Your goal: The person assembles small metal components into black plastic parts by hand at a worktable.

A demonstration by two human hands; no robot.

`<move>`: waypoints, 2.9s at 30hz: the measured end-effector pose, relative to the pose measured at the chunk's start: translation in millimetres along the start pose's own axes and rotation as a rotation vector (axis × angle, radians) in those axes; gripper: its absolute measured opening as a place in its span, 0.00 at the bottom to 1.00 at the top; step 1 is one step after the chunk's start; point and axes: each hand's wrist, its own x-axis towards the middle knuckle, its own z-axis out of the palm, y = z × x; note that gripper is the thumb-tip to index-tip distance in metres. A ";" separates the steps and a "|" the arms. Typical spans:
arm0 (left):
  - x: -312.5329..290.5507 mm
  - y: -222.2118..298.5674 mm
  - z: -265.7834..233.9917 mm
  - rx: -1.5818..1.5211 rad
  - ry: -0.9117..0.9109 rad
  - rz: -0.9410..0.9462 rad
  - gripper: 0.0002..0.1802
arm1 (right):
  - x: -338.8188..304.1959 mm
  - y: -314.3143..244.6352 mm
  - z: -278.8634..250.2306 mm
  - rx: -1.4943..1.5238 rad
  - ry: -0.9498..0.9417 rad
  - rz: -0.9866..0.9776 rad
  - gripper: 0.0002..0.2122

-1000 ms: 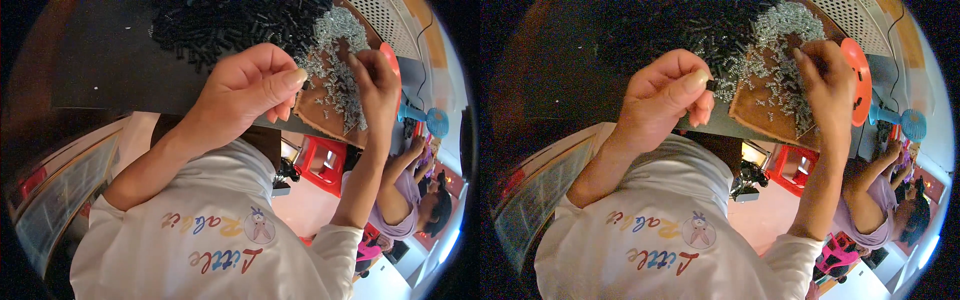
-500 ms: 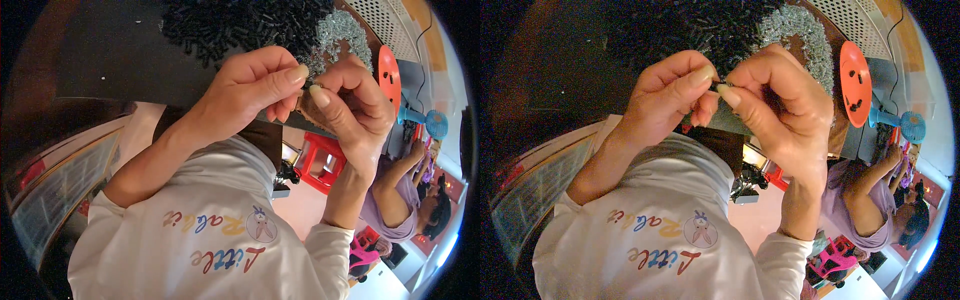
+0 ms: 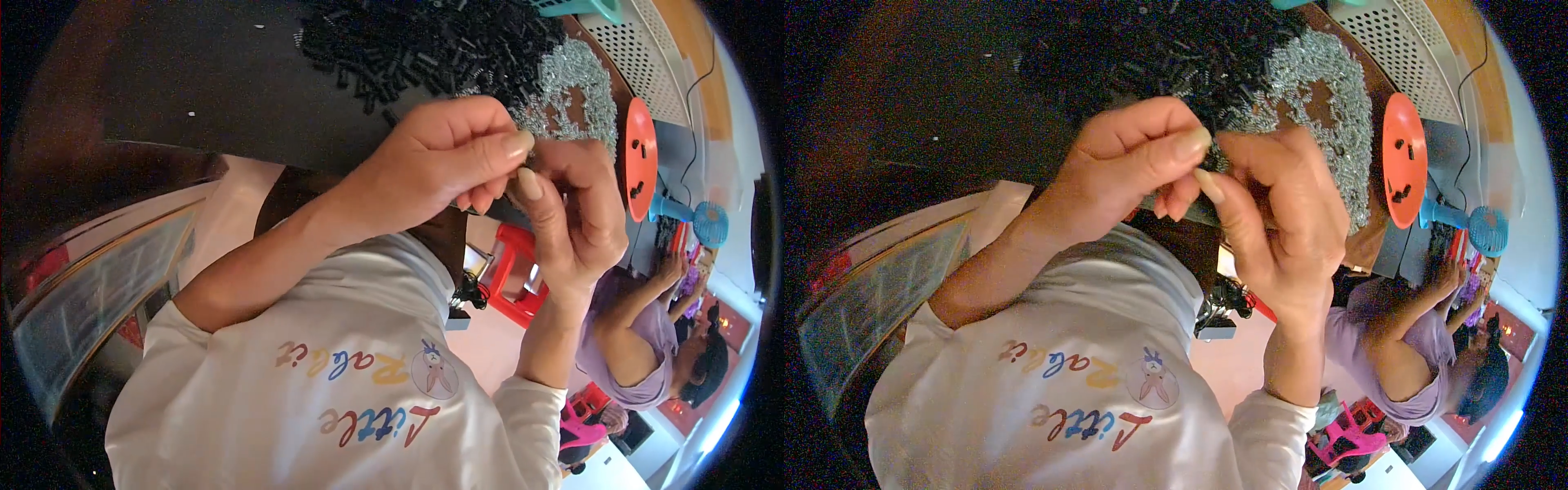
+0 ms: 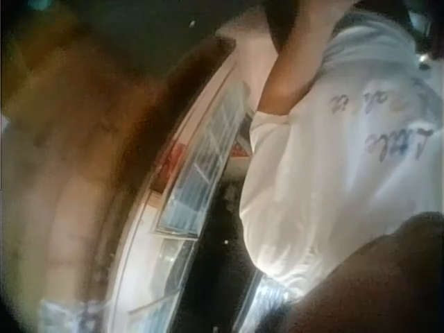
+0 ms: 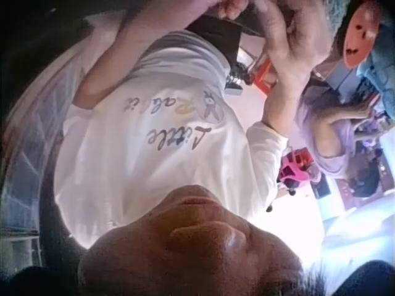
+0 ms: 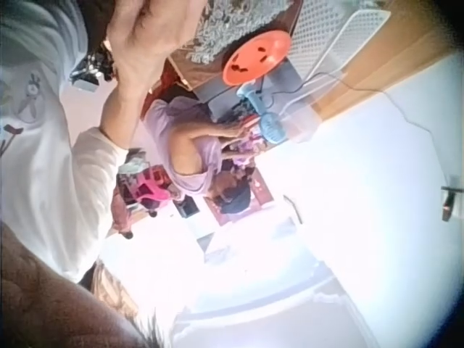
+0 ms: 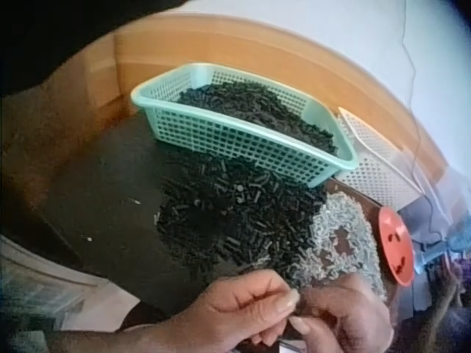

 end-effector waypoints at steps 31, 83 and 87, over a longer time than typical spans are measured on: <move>-48.2 -8.4 -2.3 0.230 -0.062 0.093 0.13 | 39.2 17.3 24.7 -0.175 -0.435 -0.125 0.08; -10.6 -13.1 9.9 -0.103 0.046 0.001 0.14 | -22.5 -1.7 -9.4 0.078 0.029 0.060 0.07; -10.4 -11.4 10.1 -0.107 0.001 -0.013 0.15 | -20.7 -4.1 -14.9 -0.018 0.008 -0.061 0.08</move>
